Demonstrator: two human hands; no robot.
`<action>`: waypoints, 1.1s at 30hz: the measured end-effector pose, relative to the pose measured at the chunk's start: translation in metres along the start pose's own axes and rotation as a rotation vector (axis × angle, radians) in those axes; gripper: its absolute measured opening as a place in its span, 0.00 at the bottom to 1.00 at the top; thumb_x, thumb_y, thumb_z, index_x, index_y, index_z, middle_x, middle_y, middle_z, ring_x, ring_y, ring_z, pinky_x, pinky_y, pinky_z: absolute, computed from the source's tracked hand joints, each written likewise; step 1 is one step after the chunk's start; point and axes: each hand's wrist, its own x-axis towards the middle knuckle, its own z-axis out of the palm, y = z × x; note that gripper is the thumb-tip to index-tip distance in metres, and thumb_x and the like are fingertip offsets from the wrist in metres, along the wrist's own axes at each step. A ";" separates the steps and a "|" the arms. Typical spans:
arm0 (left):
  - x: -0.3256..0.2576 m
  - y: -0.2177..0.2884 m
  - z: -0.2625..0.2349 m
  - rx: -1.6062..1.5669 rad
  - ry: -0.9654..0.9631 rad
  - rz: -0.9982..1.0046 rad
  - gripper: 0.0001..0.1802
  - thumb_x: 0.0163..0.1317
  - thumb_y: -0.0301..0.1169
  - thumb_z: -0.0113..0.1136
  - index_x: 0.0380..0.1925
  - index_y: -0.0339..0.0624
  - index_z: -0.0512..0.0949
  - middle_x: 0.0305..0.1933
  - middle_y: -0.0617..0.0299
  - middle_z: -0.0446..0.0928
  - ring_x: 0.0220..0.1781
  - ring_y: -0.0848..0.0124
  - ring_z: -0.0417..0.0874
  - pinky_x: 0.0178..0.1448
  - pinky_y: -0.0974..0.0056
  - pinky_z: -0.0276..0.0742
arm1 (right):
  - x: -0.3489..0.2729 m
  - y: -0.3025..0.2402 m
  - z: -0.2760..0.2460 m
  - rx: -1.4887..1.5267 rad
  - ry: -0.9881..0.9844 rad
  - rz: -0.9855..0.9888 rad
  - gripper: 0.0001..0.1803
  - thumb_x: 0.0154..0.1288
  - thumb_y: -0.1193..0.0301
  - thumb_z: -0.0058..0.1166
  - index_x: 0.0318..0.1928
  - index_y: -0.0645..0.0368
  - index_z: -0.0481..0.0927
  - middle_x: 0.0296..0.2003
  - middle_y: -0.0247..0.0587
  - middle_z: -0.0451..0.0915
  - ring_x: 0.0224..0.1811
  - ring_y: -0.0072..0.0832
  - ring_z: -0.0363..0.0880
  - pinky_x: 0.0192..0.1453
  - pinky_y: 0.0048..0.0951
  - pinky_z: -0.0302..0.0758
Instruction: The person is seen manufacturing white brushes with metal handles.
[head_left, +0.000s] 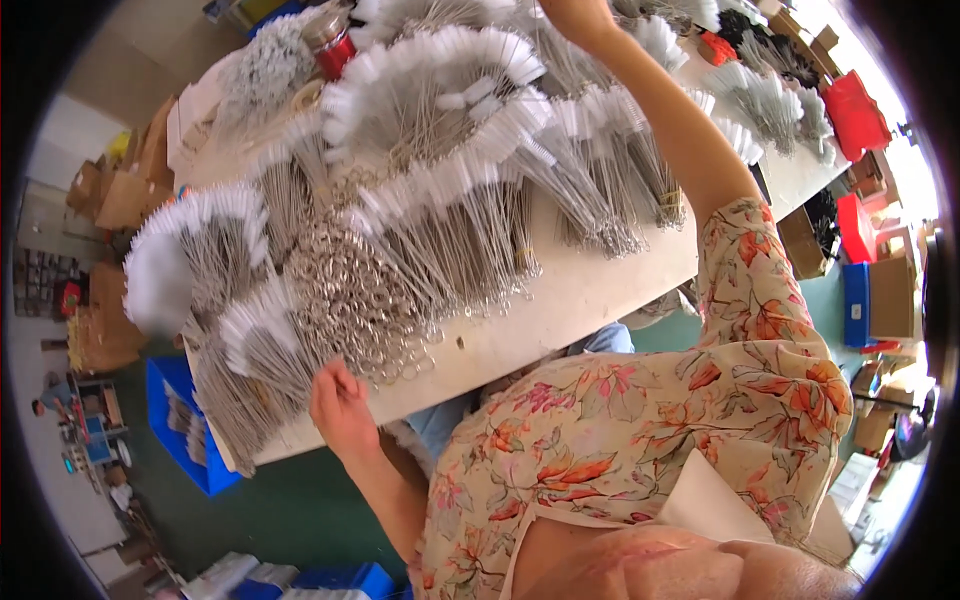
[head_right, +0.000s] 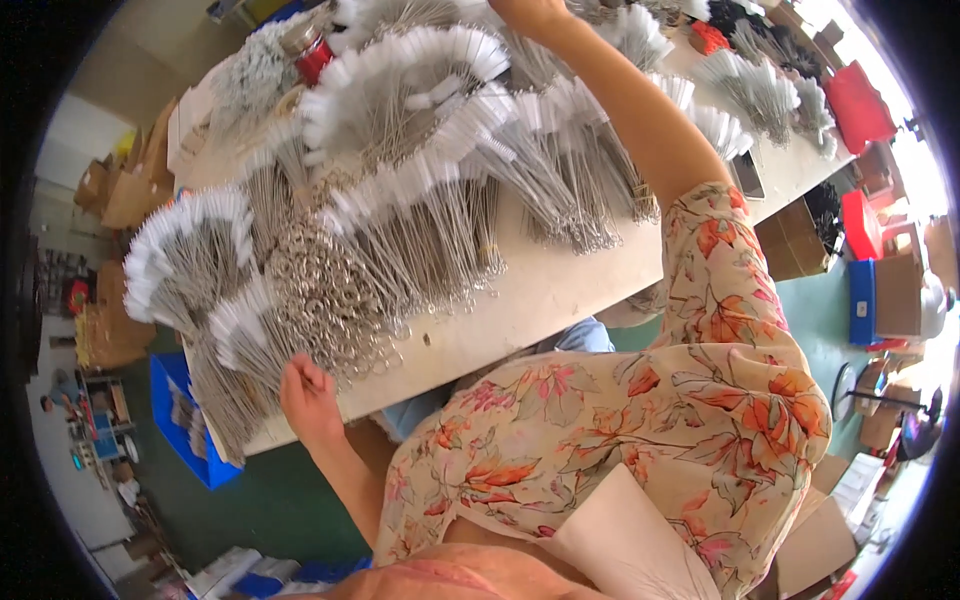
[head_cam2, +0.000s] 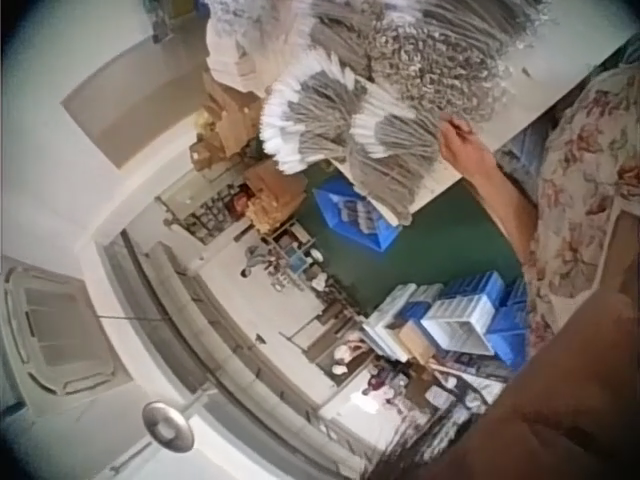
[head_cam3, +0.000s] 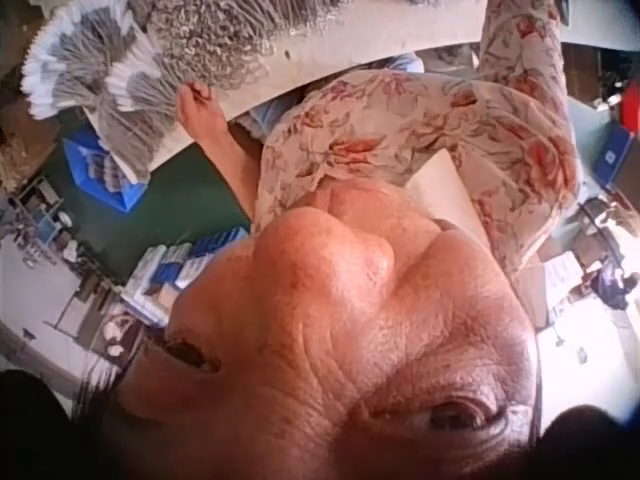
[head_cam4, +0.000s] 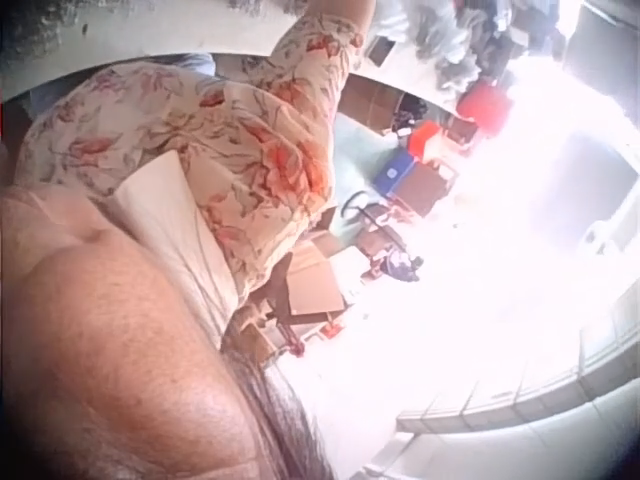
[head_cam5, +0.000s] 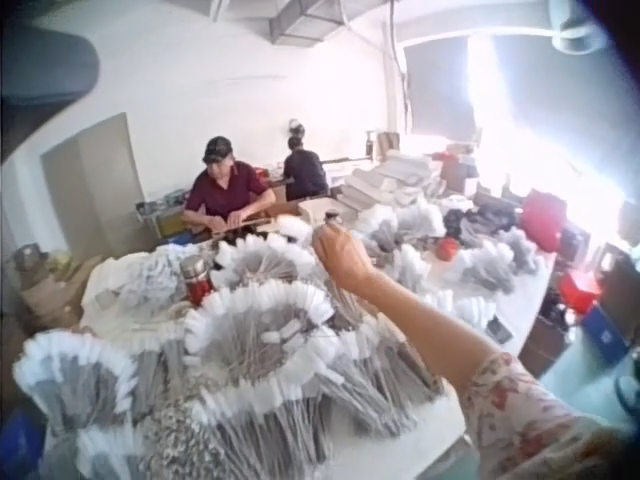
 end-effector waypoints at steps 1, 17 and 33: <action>0.005 0.000 0.009 0.076 -0.029 0.034 0.14 0.67 0.34 0.49 0.40 0.32 0.75 0.23 0.69 0.64 0.21 0.84 0.59 0.21 0.77 0.52 | 0.004 -0.012 -0.005 0.004 0.094 -0.278 0.09 0.64 0.70 0.43 0.29 0.64 0.70 0.30 0.48 0.73 0.32 0.40 0.74 0.35 0.38 0.73; 0.019 -0.018 0.077 0.525 -0.081 1.008 0.09 0.55 0.15 0.55 0.37 0.31 0.70 0.46 0.54 0.66 0.34 0.67 0.79 0.37 0.70 0.78 | -0.181 -0.247 -0.061 1.478 -0.516 0.537 0.17 0.67 0.63 0.49 0.51 0.57 0.75 0.37 0.33 0.77 0.40 0.20 0.74 0.47 0.22 0.70; -0.014 -0.026 0.054 0.408 -0.575 0.544 0.42 0.51 0.38 0.68 0.61 0.35 0.57 0.60 0.50 0.60 0.55 0.61 0.70 0.57 0.59 0.67 | -0.194 -0.268 -0.108 1.236 -1.084 0.015 0.07 0.61 0.72 0.48 0.36 0.60 0.78 0.30 0.44 0.80 0.31 0.40 0.78 0.37 0.34 0.74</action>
